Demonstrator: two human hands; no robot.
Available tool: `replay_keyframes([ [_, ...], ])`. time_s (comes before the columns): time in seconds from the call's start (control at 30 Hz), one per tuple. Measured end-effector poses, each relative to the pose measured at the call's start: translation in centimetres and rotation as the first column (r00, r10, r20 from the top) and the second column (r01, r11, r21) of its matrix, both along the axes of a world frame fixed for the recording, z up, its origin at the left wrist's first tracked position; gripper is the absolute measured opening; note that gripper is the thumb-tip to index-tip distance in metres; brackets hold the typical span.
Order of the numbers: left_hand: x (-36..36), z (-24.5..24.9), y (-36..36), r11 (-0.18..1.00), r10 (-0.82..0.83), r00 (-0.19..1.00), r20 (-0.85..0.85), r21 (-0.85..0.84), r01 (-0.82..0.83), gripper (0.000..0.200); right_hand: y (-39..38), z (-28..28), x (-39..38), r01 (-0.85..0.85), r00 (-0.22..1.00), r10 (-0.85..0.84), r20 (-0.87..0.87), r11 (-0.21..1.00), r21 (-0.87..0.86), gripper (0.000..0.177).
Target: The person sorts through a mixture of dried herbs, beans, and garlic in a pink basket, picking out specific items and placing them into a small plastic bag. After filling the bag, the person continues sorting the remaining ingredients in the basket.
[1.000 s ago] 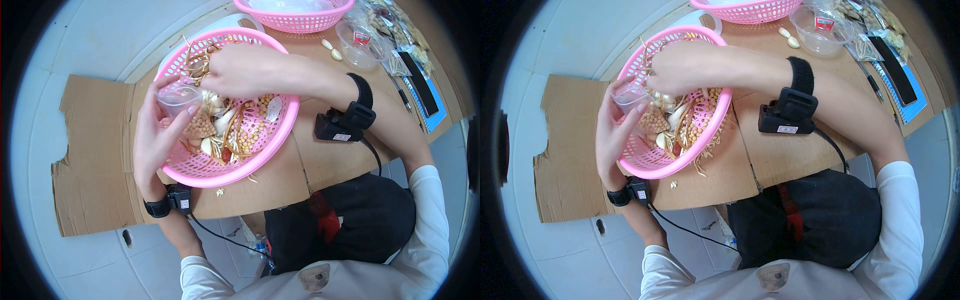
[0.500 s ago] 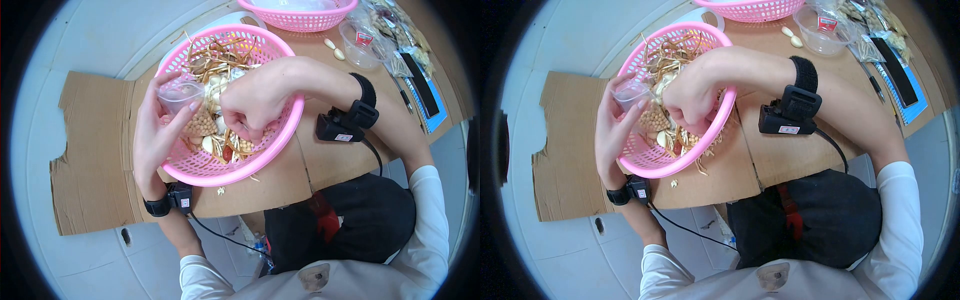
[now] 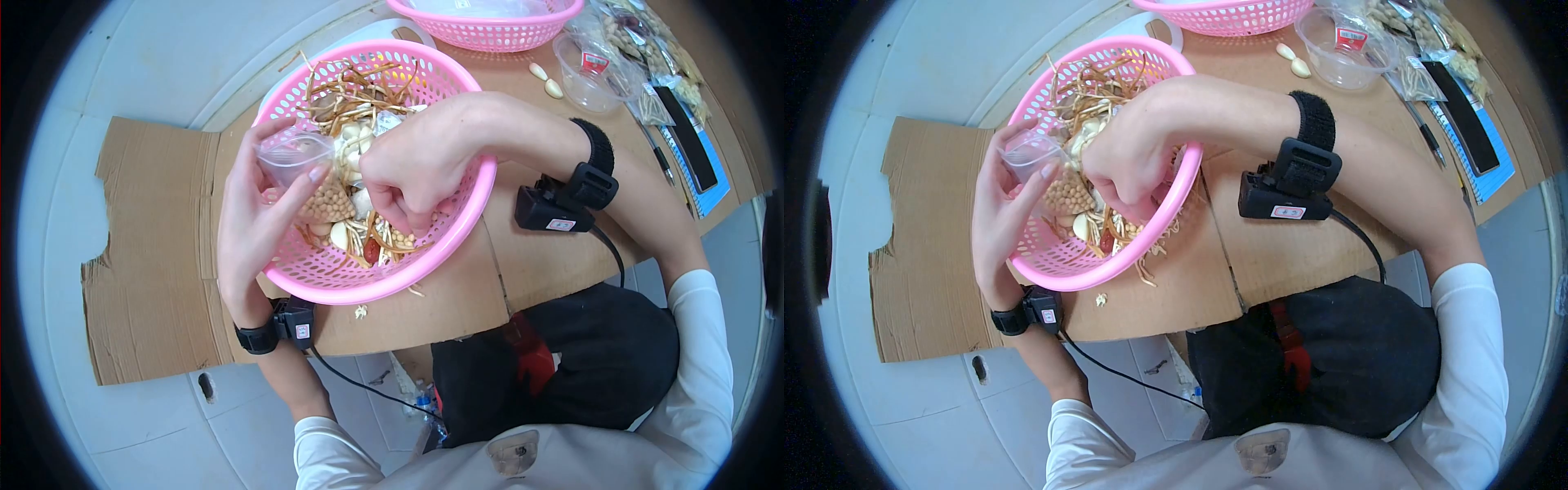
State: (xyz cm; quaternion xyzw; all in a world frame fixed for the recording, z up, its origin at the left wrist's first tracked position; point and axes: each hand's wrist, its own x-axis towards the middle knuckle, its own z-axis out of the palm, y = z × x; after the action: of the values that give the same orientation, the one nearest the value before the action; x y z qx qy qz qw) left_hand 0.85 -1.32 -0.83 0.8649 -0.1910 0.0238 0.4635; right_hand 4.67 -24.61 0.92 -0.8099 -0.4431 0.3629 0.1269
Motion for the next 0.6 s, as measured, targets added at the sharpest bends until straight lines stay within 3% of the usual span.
replay_keyframes([
  [0.43, -0.1, 0.1, -0.2, 1.000, -0.004, 1.000, -0.025, -0.009, 0.004, 0.062, 0.1, -1.1, 0.7, -0.050, 0.998, 0.051, -0.038, 0.998, 0.032, 0.014],
  [0.5, 0.0, -0.2, -0.2, 0.998, -0.015, 1.000, 0.016, -0.057, 0.016, 0.061, 0.0, -1.1, 0.6, 0.057, 0.998, -0.052, -0.038, 0.987, 0.153, 0.013],
  [0.6, 0.1, -0.1, 0.0, 1.000, 0.014, 1.000, 0.010, -0.028, -0.014, 0.062, 0.1, -1.7, 1.0, 0.081, 0.997, -0.076, -0.030, 0.957, 0.280, 0.011],
])
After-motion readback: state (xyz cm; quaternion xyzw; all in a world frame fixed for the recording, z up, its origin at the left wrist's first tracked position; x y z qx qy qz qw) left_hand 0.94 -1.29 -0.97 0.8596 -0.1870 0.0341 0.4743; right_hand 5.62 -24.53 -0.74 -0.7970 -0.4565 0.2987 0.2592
